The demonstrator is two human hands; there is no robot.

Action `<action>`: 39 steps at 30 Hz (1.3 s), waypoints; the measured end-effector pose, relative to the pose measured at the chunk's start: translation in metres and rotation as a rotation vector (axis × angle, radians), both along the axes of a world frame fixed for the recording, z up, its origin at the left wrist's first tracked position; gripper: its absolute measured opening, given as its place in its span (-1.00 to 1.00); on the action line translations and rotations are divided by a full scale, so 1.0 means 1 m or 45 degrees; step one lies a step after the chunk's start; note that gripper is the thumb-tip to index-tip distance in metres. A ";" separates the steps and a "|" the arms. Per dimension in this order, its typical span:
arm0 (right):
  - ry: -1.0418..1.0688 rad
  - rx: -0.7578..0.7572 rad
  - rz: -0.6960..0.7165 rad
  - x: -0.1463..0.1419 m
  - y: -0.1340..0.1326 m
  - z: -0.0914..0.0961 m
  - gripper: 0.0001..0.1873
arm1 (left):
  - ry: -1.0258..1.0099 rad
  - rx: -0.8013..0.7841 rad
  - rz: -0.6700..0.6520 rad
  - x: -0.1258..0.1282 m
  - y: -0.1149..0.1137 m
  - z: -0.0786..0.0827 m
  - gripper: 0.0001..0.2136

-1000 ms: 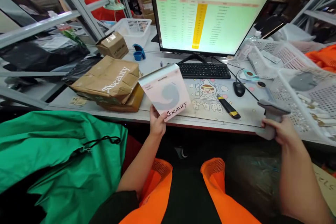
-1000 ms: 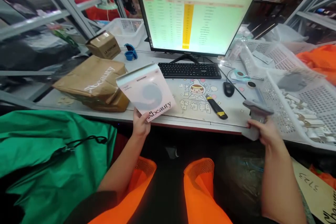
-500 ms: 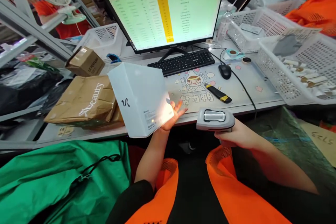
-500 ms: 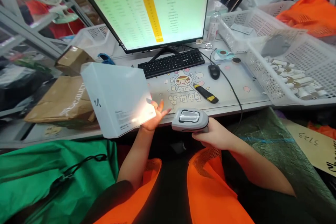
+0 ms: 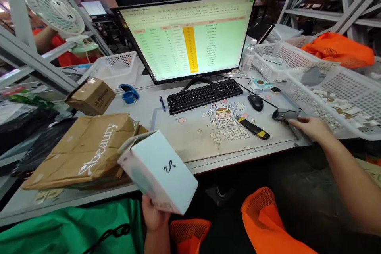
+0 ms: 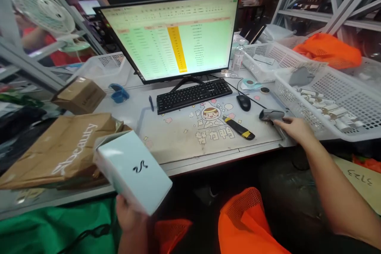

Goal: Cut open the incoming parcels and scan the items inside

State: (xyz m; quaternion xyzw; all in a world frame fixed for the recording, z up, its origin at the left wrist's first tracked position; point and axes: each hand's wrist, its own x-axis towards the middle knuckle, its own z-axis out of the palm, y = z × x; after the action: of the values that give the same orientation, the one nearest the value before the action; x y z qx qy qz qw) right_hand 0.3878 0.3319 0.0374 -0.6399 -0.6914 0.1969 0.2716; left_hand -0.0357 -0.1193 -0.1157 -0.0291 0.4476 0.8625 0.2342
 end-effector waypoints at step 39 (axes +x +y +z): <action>0.984 0.410 -0.636 0.130 -0.219 -0.005 -0.04 | 1.219 -0.212 -1.544 0.120 0.134 0.068 -0.41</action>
State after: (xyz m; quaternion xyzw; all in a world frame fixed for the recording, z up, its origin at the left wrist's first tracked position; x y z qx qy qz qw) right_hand 0.5176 0.1134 0.0326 -0.6161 -0.3869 0.2392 0.6430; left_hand 0.0845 0.0142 -0.0475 0.5793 0.5011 0.4656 0.4433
